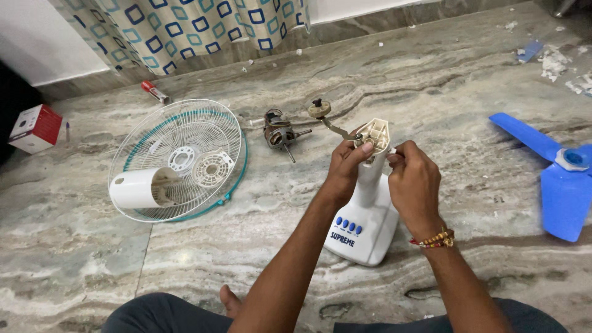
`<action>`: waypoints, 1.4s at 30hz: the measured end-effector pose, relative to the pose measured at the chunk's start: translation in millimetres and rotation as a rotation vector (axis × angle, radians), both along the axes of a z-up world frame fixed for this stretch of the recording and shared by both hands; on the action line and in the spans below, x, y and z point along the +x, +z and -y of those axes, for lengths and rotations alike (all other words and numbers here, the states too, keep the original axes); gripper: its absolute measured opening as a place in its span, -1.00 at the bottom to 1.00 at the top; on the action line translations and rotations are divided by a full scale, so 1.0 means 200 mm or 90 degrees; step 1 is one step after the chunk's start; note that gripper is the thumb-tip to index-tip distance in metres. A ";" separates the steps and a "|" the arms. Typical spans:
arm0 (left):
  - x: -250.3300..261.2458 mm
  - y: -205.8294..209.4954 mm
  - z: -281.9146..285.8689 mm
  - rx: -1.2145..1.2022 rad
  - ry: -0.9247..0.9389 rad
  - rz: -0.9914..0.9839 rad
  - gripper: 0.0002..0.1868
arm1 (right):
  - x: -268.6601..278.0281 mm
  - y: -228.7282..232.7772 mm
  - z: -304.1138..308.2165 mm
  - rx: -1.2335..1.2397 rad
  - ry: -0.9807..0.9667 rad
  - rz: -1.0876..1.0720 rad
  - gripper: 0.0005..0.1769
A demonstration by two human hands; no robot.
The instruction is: The person assembles a table fan by hand, starting with the base and neck, then inserting the motor assembly into the neck. The person uses a screwdriver to secure the base and aligns the motor shaft with the neck opening.
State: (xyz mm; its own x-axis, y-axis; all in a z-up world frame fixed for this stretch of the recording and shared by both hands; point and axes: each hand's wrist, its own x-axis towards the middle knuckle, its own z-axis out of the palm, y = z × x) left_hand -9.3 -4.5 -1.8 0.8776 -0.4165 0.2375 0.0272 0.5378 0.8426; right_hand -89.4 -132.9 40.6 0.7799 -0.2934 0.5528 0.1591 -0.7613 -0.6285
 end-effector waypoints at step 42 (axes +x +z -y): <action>-0.04 0.16 -0.17 0.123 -0.020 0.086 -0.22 | -0.28 -0.47 -0.14 -0.178 0.235 -0.349 0.15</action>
